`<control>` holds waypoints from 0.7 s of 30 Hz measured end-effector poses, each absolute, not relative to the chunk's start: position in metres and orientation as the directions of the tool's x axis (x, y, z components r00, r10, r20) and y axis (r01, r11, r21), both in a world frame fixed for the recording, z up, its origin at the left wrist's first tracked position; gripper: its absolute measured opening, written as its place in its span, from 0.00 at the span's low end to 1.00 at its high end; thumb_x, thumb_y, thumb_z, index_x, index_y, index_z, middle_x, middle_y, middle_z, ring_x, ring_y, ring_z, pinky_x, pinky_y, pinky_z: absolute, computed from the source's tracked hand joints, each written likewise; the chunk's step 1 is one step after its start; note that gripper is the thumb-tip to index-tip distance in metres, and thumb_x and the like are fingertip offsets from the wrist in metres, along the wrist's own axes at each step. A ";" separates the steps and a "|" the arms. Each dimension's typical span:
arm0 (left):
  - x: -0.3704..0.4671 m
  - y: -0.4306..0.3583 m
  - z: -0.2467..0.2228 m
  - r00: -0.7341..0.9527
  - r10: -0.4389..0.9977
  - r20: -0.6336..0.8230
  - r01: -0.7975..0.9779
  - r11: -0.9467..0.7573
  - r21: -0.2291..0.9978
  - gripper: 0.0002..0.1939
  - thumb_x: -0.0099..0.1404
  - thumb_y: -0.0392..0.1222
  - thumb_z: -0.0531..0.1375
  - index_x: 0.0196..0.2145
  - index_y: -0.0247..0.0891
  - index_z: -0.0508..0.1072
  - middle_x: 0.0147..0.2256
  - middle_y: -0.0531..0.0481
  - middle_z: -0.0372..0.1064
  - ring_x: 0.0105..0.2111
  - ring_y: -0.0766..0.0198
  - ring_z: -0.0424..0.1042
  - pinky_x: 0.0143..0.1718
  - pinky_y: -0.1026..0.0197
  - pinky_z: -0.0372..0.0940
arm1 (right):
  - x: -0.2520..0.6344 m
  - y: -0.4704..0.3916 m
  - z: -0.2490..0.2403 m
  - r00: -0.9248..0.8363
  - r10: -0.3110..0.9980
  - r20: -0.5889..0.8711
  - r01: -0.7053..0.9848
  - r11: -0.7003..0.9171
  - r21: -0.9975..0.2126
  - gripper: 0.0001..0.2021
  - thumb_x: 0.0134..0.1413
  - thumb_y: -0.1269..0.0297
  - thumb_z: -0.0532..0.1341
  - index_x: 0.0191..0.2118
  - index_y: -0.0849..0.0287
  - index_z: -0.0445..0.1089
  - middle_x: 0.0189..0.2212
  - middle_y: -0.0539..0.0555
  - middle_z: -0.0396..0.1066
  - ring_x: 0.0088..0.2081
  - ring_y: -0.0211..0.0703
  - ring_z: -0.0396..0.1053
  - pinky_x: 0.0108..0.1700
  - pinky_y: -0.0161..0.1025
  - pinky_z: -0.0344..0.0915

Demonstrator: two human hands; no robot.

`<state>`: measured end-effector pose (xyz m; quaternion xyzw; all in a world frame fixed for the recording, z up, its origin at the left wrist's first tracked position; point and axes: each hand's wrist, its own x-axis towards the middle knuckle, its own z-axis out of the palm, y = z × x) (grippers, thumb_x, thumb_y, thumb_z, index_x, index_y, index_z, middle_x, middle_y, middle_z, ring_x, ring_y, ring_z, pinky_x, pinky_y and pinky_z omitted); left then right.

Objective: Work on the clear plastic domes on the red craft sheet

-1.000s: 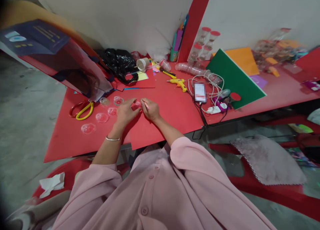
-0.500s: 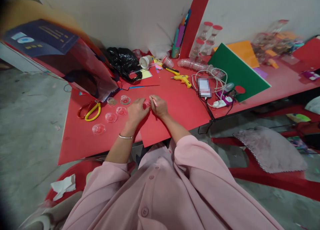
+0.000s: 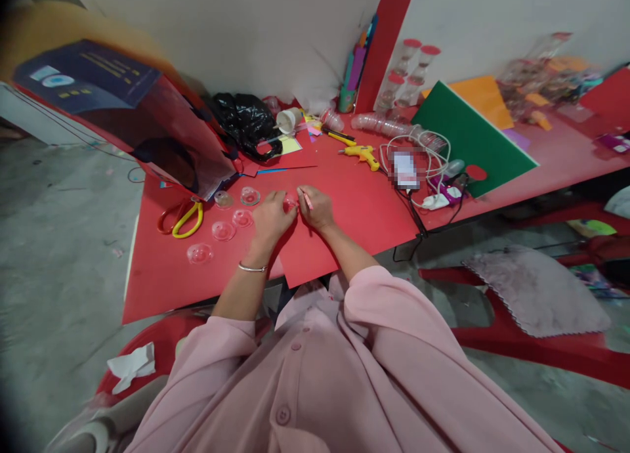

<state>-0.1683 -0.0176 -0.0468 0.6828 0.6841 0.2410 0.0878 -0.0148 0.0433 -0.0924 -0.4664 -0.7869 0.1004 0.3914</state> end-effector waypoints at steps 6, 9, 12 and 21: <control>-0.174 -0.013 -0.054 -0.085 0.968 0.237 0.871 -0.044 0.490 0.21 0.71 0.50 0.64 0.58 0.40 0.77 0.56 0.36 0.77 0.54 0.44 0.78 0.48 0.51 0.70 | -0.015 0.043 -0.093 -0.269 0.798 0.539 0.626 0.570 -0.532 0.28 0.80 0.50 0.44 0.55 0.59 0.77 0.54 0.64 0.81 0.57 0.51 0.79 0.60 0.48 0.73; -0.178 -0.011 -0.058 -0.098 0.959 0.265 0.849 -0.058 0.525 0.22 0.70 0.50 0.65 0.58 0.42 0.77 0.56 0.38 0.78 0.55 0.45 0.78 0.50 0.51 0.71 | -0.014 0.042 -0.091 -0.284 0.786 0.549 0.585 0.596 -0.550 0.27 0.79 0.50 0.46 0.55 0.60 0.78 0.54 0.66 0.81 0.57 0.51 0.79 0.61 0.48 0.73; -0.181 -0.009 -0.059 -0.074 0.951 0.302 0.825 -0.112 0.554 0.22 0.69 0.50 0.66 0.58 0.40 0.77 0.56 0.39 0.79 0.56 0.47 0.78 0.53 0.51 0.71 | -0.012 0.041 -0.090 -0.291 0.787 0.544 0.544 0.604 -0.583 0.27 0.79 0.49 0.47 0.55 0.59 0.79 0.54 0.65 0.82 0.57 0.50 0.80 0.62 0.47 0.73; -0.187 -0.003 -0.066 -0.054 0.934 0.353 0.793 -0.174 0.583 0.24 0.68 0.53 0.67 0.56 0.37 0.77 0.51 0.39 0.80 0.47 0.53 0.79 0.52 0.53 0.72 | -0.008 0.041 -0.082 -0.267 0.833 0.485 0.436 0.553 -0.710 0.23 0.80 0.49 0.49 0.55 0.55 0.78 0.52 0.59 0.83 0.54 0.48 0.81 0.57 0.43 0.74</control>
